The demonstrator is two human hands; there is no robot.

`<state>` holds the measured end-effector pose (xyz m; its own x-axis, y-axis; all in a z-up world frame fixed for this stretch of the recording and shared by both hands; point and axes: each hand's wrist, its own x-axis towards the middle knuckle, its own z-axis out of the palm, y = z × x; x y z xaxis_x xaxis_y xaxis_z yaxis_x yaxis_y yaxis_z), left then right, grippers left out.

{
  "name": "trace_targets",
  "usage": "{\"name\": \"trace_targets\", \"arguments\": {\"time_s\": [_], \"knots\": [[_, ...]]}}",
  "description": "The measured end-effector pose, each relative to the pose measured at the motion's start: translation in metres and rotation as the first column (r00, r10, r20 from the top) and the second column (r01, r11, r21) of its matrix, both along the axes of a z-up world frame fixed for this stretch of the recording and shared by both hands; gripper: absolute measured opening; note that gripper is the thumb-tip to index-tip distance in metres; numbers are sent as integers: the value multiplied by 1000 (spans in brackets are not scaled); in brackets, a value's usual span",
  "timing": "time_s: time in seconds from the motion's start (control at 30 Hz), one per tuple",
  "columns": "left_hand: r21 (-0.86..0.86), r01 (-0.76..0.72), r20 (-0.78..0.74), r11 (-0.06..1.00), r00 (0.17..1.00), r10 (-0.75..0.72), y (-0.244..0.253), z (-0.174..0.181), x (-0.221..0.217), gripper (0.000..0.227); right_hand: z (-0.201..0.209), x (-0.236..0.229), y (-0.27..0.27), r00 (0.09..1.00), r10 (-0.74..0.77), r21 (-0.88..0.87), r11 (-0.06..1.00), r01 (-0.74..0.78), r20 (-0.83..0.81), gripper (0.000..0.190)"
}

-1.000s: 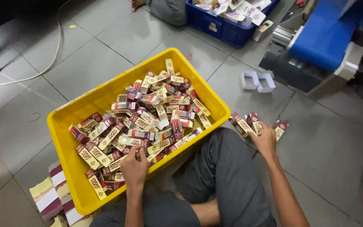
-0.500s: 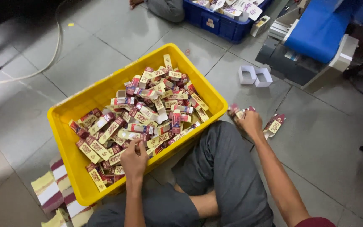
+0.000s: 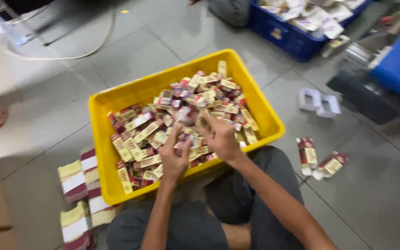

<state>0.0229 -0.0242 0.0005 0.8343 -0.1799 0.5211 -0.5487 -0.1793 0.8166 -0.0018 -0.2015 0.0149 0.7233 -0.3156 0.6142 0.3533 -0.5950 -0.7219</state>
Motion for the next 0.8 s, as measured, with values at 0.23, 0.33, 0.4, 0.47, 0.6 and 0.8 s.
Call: {"name": "trace_targets", "arguments": {"time_s": [0.23,0.33,0.4,0.47,0.6,0.8], "knots": [[-150,-153,-203,977,972,121,28,-23,46,33,-24,49,58,978,207,-117,972,-204,11,38],[-100,2,-219,995,975,-24,34,-38,64,42,-38,51,46,948,303,79,952,-296,-99,33],[-52,114,-282,992,951,-125,35,-31,65,54,-47,52,35,911,370,249,914,-321,-184,30],[-68,160,-295,985,940,-173,32,1,57,60,-54,54,23,899,385,333,892,-305,-209,19],[-50,246,-335,968,909,-248,23,-26,52,55,-40,50,15,858,465,413,841,-350,-219,45],[-31,350,-278,936,896,-345,18,-26,46,45,-24,53,20,928,334,80,942,-325,-163,33]]}}
